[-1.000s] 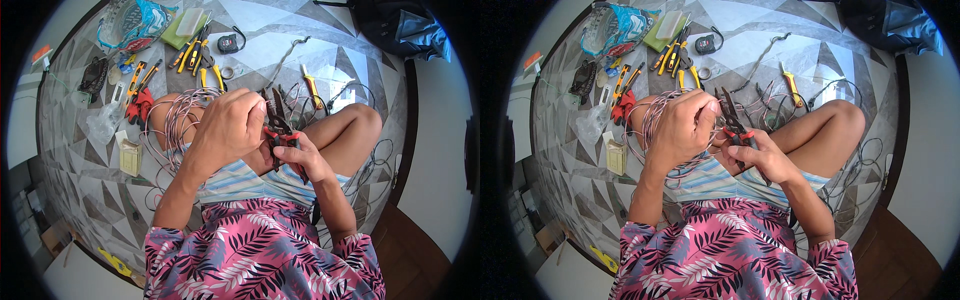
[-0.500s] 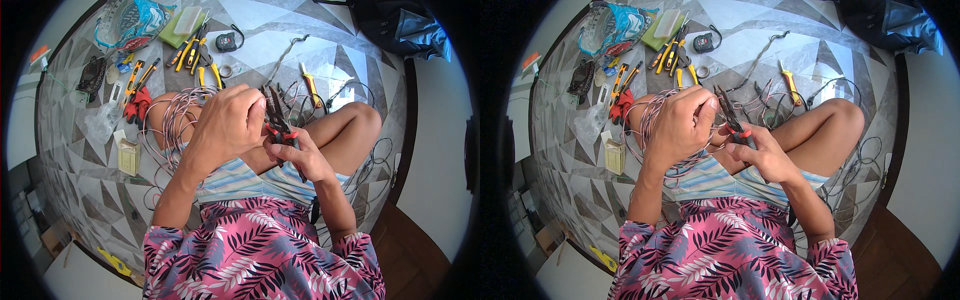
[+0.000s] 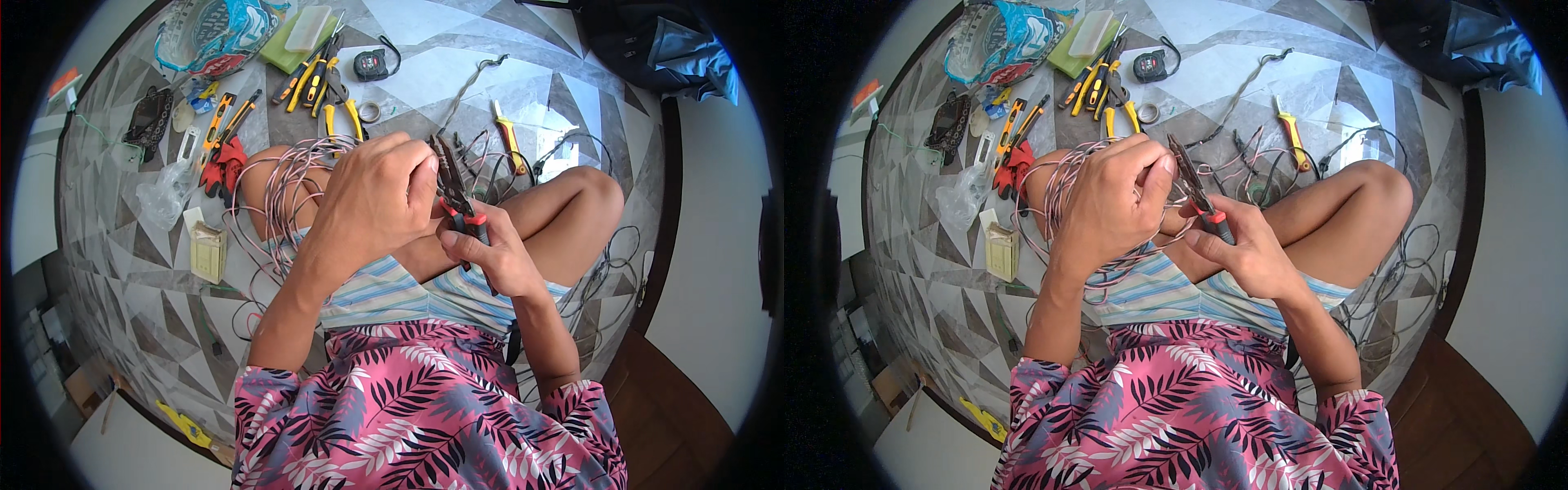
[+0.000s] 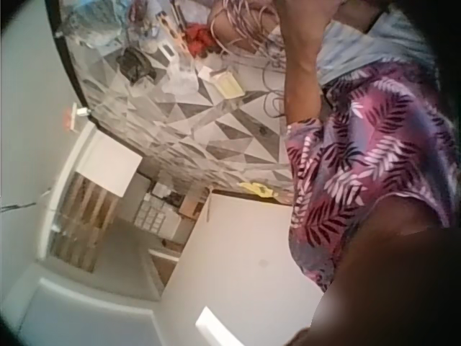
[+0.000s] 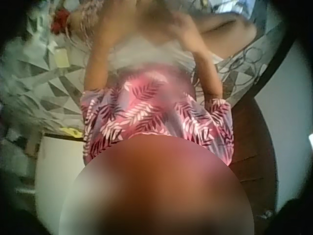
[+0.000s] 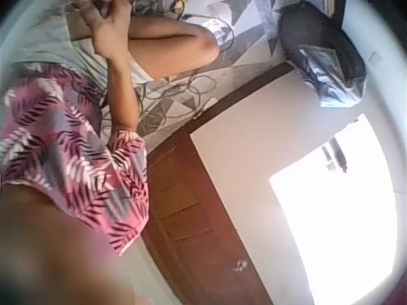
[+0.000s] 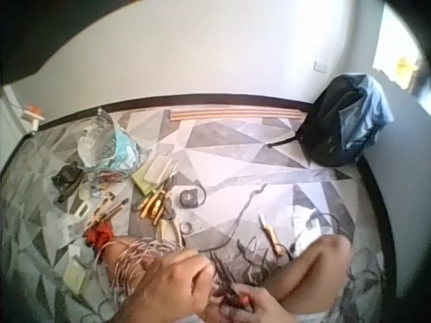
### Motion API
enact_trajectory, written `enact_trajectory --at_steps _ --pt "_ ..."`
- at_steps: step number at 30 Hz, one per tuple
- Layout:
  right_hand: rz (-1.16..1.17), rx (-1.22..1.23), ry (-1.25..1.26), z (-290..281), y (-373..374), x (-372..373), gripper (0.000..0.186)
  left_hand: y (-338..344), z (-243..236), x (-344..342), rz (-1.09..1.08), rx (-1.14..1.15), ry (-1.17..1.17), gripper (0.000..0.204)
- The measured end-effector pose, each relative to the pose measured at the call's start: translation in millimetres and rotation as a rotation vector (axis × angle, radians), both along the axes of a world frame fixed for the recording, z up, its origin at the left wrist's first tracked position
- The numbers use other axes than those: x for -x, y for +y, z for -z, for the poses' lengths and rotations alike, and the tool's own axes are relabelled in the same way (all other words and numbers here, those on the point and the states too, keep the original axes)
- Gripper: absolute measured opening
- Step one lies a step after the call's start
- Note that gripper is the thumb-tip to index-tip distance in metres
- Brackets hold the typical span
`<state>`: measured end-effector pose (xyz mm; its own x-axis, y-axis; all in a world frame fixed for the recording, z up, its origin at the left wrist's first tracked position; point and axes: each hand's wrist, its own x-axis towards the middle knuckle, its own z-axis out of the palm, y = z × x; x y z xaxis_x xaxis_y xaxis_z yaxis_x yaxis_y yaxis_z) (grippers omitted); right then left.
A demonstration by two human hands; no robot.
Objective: Stripping and preparing electrical wires to be connected to a multi-socket power outlet.
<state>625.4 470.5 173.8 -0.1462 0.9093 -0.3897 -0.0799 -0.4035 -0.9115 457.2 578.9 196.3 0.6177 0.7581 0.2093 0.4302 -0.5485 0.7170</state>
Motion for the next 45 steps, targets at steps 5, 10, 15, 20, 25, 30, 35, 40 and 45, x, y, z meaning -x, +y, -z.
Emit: enact_trajectory --at_steps 5,10,15,20,25,30,35,40,45 --pt "0.02 0.029 -0.015 -2.7 1.6 0.2 0.03 0.3 0.3 -0.3 -0.002 -0.011 0.006 0.016" --pt "0.064 -0.054 -0.165 -4.7 2.6 2.9 0.023 -0.5 2.7 -2.6 -0.009 -0.014 0.009 0.016" --pt "0.064 -0.049 -0.246 -5.4 3.3 3.1 0.023 0.2 3.2 -3.5 0.023 0.001 -0.034 0.02" --pt "0.093 -0.039 -0.131 -6.4 1.6 4.2 0.023 3.4 2.1 -0.6 0.081 0.037 -0.019 0.041" --pt "0.095 -0.023 -0.071 -5.3 0.0 7.9 0.026 7.6 8.9 -0.8 0.046 0.004 -0.137 0.058" --pt "0.095 -0.022 -0.089 -4.1 -3.3 9.0 0.023 8.8 17.8 1.4 0.034 -0.036 -0.168 0.063" --pt "0.064 -0.03 -0.073 -3.9 -4.8 8.5 0.021 6.8 24.5 2.8 0.002 -0.047 -0.138 0.065" --pt "0.098 -0.011 -0.117 -1.8 -7.9 11.7 0.016 5.4 33.2 3.3 0.011 -0.073 -0.199 0.066" --pt "0.123 0.002 -0.077 10.2 -12.0 14.2 0.017 2.4 43.5 5.1 0.0 -0.079 -0.204 0.068"
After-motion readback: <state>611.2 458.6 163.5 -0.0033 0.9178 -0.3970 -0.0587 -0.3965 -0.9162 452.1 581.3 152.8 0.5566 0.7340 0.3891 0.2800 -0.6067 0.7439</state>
